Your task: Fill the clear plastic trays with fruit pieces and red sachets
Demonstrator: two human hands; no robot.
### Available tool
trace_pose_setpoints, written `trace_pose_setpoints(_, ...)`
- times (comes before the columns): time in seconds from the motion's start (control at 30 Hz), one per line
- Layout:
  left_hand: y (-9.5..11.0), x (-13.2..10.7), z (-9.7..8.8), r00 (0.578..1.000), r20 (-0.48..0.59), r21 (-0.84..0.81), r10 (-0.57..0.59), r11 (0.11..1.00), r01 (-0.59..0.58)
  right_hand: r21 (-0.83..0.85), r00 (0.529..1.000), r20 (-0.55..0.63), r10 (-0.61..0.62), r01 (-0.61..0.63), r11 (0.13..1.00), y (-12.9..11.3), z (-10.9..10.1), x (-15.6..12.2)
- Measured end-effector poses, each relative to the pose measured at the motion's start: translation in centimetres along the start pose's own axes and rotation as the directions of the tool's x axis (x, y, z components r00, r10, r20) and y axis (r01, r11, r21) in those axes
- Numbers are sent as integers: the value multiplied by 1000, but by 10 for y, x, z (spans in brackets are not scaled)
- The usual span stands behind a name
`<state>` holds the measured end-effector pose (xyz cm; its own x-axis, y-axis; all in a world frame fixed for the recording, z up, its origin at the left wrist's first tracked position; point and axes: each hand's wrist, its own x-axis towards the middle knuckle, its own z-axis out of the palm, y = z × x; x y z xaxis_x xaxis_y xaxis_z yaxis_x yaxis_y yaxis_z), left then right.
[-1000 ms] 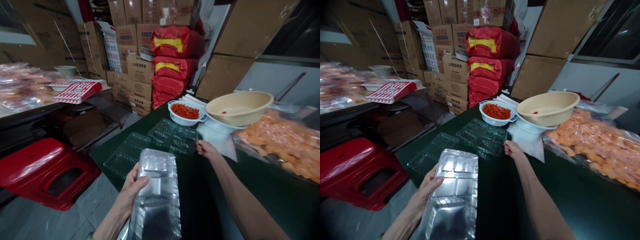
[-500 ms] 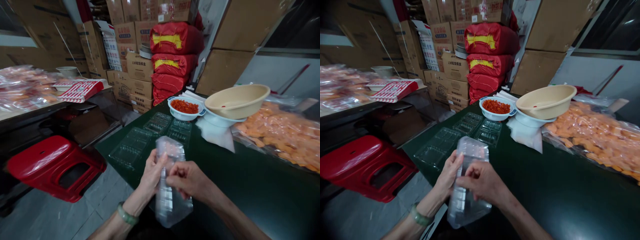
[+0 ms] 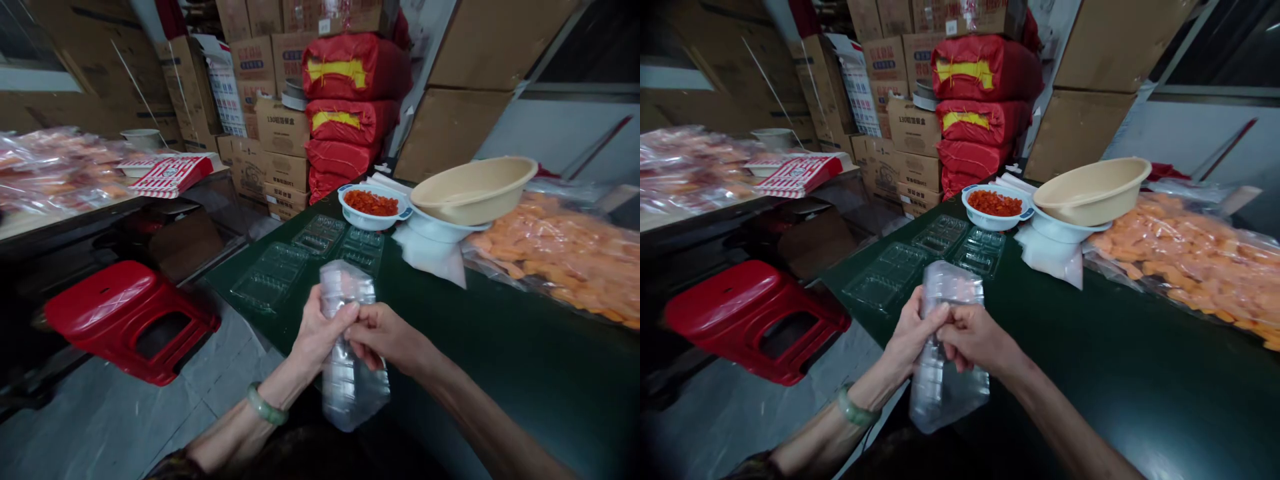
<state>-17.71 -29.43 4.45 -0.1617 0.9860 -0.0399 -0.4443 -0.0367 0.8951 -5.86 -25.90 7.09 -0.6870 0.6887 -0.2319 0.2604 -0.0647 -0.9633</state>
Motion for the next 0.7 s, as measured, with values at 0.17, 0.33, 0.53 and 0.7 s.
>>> trace_pose_setpoints(0.17, 9, -5, -12, 997, -10, -36, 74, 997, -74, -305, 934, -147, -326, 271, 913, -21, 16, -18)
trace_pose_setpoints(0.33, 46, -9, -55, 945, -291, 120, 151, 985, -120, 175, 933, -324, -157, 222, 959, 2, -18, -49)
trace_pose_setpoints(0.53, 116, -25, -106, 817, -420, 266, 395, 914, -306, 667, 941, -168, 292, -109, 737, 78, -38, -23)
trace_pose_setpoints(0.7, 132, -38, -97, 758, -471, 283, 451, 891, -354, 648, 888, -158, 431, -236, 724, 77, -24, 27)
